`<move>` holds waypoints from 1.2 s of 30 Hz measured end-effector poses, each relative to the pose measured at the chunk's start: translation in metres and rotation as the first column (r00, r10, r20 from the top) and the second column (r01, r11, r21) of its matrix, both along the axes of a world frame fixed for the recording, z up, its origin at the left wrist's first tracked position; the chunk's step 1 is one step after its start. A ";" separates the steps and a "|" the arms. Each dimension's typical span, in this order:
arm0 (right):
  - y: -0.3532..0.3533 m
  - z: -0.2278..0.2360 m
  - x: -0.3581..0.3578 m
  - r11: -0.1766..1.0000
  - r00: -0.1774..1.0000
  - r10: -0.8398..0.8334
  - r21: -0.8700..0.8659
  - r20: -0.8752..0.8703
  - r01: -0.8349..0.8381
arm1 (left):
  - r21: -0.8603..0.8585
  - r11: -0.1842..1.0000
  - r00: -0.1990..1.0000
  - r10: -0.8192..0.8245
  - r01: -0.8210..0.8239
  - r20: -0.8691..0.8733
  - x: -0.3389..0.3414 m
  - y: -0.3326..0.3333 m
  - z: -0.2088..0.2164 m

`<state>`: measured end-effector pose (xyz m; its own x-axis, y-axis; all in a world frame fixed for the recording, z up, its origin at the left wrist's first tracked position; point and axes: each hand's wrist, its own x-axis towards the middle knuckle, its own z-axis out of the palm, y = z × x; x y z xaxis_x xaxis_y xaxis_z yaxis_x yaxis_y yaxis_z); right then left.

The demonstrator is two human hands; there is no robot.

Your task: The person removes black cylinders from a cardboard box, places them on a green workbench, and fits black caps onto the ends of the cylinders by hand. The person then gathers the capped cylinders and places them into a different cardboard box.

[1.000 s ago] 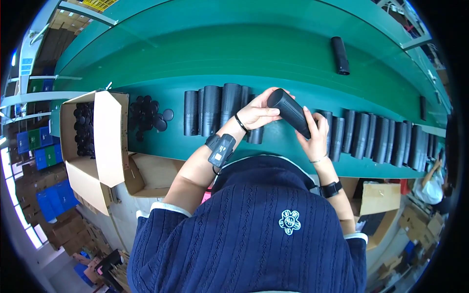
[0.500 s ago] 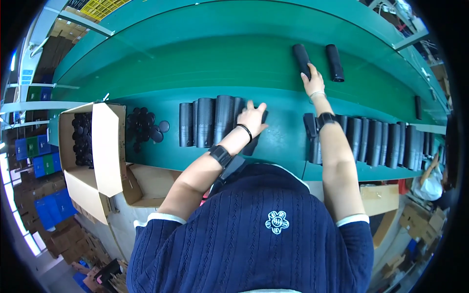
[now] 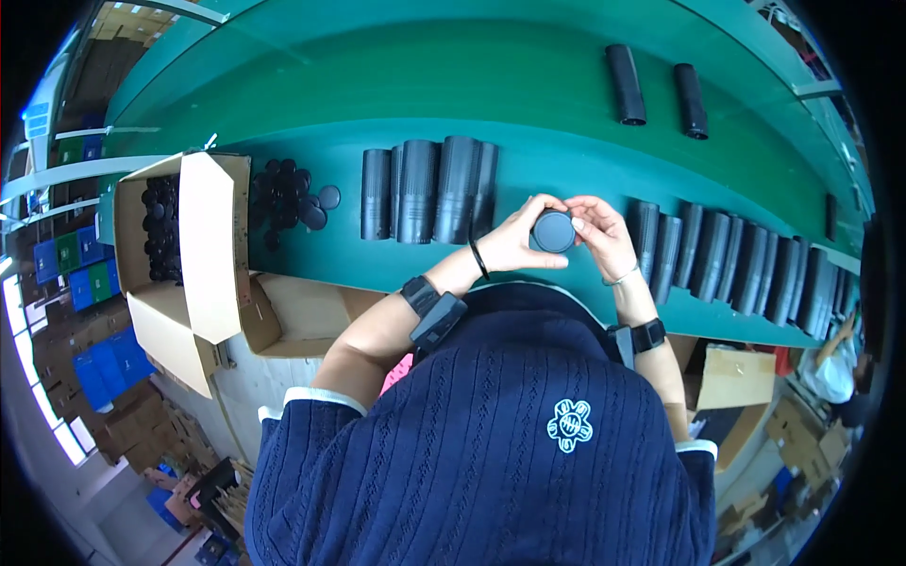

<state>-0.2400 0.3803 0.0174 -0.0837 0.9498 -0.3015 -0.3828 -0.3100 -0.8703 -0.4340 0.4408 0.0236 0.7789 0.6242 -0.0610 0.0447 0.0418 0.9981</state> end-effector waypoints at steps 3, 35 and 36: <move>-0.015 0.000 -0.003 0.999 1.000 -0.015 0.029 -0.007 0.015 | -0.037 0.999 1.000 -0.018 0.017 -0.013 0.002 -0.007 -0.007; -0.004 -0.039 -0.015 0.962 0.896 0.238 0.036 0.375 -0.271 | -0.734 0.665 0.814 0.497 -0.136 0.300 0.001 0.021 -0.009; 0.002 -0.039 -0.013 0.973 0.891 0.178 0.062 0.417 -0.223 | -0.593 0.714 0.770 0.595 -0.372 0.233 0.005 0.027 -0.007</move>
